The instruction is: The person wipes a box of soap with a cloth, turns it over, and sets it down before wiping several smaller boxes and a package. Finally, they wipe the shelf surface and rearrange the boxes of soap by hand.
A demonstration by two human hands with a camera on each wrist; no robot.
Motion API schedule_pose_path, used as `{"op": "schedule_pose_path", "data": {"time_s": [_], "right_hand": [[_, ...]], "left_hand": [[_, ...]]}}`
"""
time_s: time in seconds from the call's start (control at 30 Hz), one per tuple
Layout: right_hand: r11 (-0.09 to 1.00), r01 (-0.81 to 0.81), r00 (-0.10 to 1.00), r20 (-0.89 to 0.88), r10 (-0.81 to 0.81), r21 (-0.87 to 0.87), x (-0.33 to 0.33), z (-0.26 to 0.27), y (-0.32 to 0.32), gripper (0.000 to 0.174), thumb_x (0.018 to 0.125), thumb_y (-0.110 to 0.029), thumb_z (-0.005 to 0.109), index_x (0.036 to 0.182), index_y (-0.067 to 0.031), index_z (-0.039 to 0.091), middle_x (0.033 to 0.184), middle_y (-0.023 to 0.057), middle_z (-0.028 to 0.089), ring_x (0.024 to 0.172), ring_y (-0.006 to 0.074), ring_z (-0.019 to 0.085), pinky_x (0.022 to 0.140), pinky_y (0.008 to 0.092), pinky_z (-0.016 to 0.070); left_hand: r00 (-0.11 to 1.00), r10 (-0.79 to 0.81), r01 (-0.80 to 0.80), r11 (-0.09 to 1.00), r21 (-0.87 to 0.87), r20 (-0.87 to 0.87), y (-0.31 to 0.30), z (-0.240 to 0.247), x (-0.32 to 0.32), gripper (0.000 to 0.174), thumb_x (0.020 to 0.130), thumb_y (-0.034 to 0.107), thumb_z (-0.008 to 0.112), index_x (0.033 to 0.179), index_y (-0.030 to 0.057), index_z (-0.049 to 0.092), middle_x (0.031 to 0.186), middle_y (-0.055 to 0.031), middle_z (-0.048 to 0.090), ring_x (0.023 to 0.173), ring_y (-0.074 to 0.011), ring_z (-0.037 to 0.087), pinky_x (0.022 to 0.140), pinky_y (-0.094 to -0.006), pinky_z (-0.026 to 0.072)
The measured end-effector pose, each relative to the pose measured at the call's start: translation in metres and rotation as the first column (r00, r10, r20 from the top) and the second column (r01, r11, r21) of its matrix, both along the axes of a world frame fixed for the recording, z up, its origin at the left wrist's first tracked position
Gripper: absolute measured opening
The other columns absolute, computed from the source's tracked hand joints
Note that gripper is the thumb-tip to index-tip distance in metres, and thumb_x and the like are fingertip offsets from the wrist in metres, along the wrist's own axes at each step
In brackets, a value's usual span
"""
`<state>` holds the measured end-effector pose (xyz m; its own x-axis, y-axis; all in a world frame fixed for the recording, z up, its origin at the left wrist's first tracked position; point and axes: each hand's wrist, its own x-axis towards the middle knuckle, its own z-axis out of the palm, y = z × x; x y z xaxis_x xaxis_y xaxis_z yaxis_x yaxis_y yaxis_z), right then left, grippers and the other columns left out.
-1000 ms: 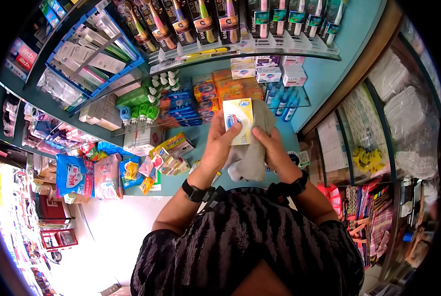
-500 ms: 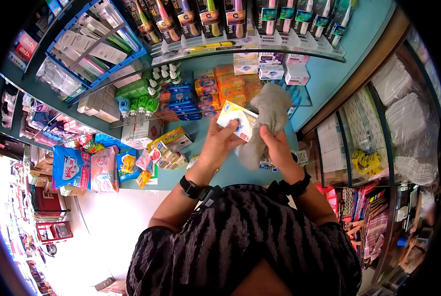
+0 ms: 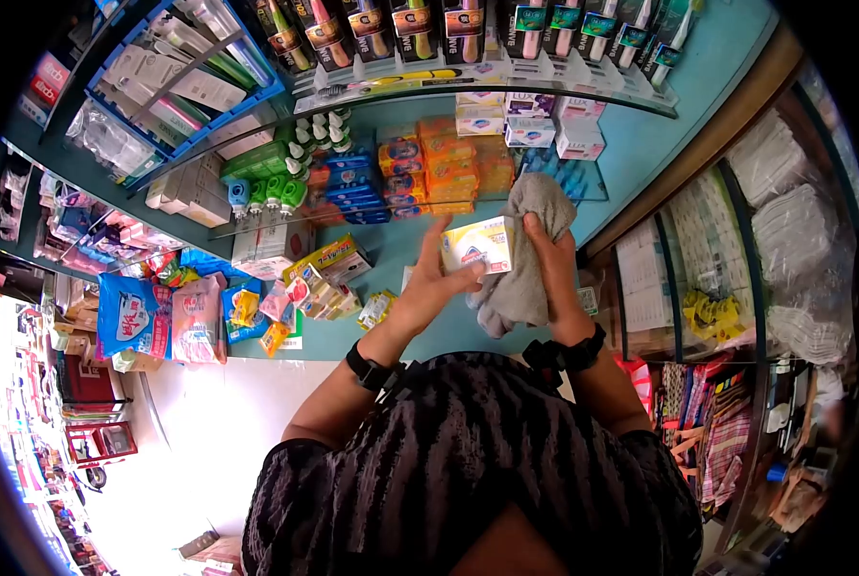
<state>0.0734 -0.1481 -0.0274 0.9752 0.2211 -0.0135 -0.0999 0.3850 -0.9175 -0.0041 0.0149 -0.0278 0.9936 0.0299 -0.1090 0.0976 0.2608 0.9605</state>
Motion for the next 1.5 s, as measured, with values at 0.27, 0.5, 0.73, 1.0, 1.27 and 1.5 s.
{"op": "schedule_pose_path", "data": {"time_s": [0.27,0.5,0.73,1.0,1.27,1.5], "right_hand": [[0.995,-0.093,0.980,-0.181,0.085,-0.034,-0.003,0.000,-0.001,0.048,0.085,-0.031,0.065,0.117,0.0014,0.049,0.100,0.0087,0.059,0.082,0.0147,0.061,0.066,0.0283,0.0508],[0.988,-0.145,0.972,-0.192,0.134,-0.045,-0.008,0.003,-0.019,0.043,0.085,-0.035,0.064,0.110,-0.0009,0.054,0.093,0.0034,0.058,0.078,0.0113,0.058,0.067,0.0257,0.0470],[0.993,-0.069,0.932,-0.361,0.032,-0.092,0.000,-0.029,-0.065,0.049,0.086,-0.039,0.062,0.116,-0.0016,0.052,0.101,0.0047,0.056,0.088,0.0139,0.057,0.076,0.0292,0.0461],[0.994,-0.081,0.889,-0.457,0.040,-0.070,0.003,-0.040,-0.094,0.047,0.086,-0.036,0.062,0.117,-0.0036,0.049,0.098,0.0061,0.056,0.086,0.0184,0.057,0.075,0.0332,0.0480],[0.985,-0.066,0.908,-0.420,-0.007,-0.159,0.008,-0.036,-0.112,0.041,0.088,-0.034,0.060,0.114,-0.0027,0.050,0.097,0.0071,0.057,0.086,0.0185,0.058,0.073,0.0326,0.0489],[0.989,-0.047,0.892,-0.451,-0.021,-0.138,0.015,-0.047,-0.134,0.041,0.089,-0.033,0.060,0.114,-0.0023,0.050,0.096,0.0070,0.057,0.085,0.0185,0.058,0.073,0.0330,0.0491]], "left_hand": [[0.993,0.026,-0.082,0.841,0.534,0.111,0.018,-0.028,-0.006,0.071,0.072,0.016,0.079,0.125,0.0005,0.035,0.104,-0.0089,0.055,0.086,-0.0144,0.058,0.072,-0.0272,0.0501],[0.897,0.403,-0.323,0.877,0.357,-0.180,0.065,-0.078,-0.007,0.064,0.074,0.023,0.077,0.120,-0.0033,0.042,0.090,-0.0091,0.057,0.073,-0.0151,0.058,0.061,-0.0257,0.0497],[0.853,0.086,-0.203,0.964,-0.175,-0.516,0.088,-0.214,-0.048,0.044,0.081,0.030,0.070,0.112,0.0026,0.053,0.102,-0.0063,0.055,0.091,-0.0159,0.057,0.071,-0.0234,0.0531],[0.869,0.226,-0.235,0.971,0.035,-0.440,0.053,-0.363,-0.047,0.045,0.082,0.027,0.070,0.117,0.0033,0.054,0.105,-0.0051,0.057,0.086,-0.0188,0.058,0.070,-0.0269,0.0539],[0.647,0.549,-0.589,0.801,0.109,-0.529,0.025,-0.378,-0.019,0.040,0.085,0.020,0.064,0.121,0.0100,0.051,0.086,-0.0154,0.060,0.078,-0.0280,0.059,0.070,-0.0365,0.0503],[0.834,0.491,-0.211,0.705,0.677,-0.252,0.026,-0.380,-0.026,0.043,0.087,0.030,0.059,0.123,0.0090,0.049,0.083,-0.0174,0.062,0.076,-0.0308,0.061,0.067,-0.0392,0.0486]]}}
